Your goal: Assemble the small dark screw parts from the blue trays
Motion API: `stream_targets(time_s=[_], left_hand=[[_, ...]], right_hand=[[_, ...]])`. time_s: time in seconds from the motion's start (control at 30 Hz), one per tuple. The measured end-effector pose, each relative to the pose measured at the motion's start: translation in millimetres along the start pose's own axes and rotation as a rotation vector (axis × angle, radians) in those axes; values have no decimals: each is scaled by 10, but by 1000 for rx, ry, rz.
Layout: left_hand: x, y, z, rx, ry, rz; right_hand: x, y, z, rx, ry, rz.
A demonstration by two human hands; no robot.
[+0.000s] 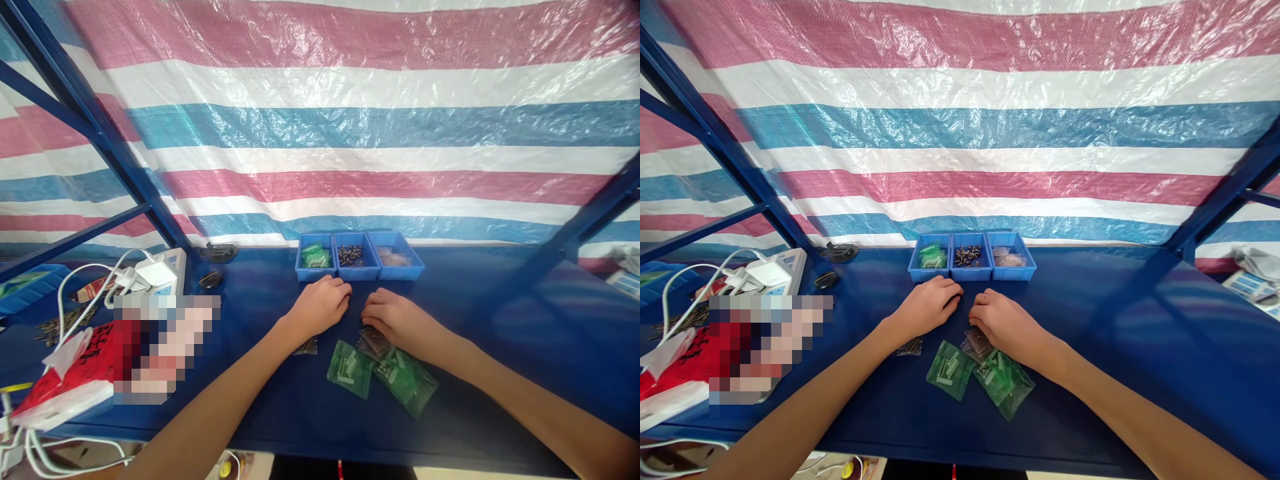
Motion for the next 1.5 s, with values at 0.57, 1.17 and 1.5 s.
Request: stream_targets(time_s=[0.57, 1.17, 1.5], left_hand=[[-1, -28, 8, 16, 1, 25], [382, 184, 1698, 548, 452, -336], [359, 124, 1519, 426, 467, -111]], right_hand=[[44, 152, 12, -26, -23, -149], [34, 41, 22, -15, -1, -96], [77, 158, 69, -23, 13, -147]])
Point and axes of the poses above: each hand's wrist, its own x-axis away from the middle knuckle, its own y-axis out of the back of the hand, z = x × y, the point moved 7 cm from there along -x, towards the middle knuckle, and after that the axes turned 14 degrees about z, right-handed, at the moved point
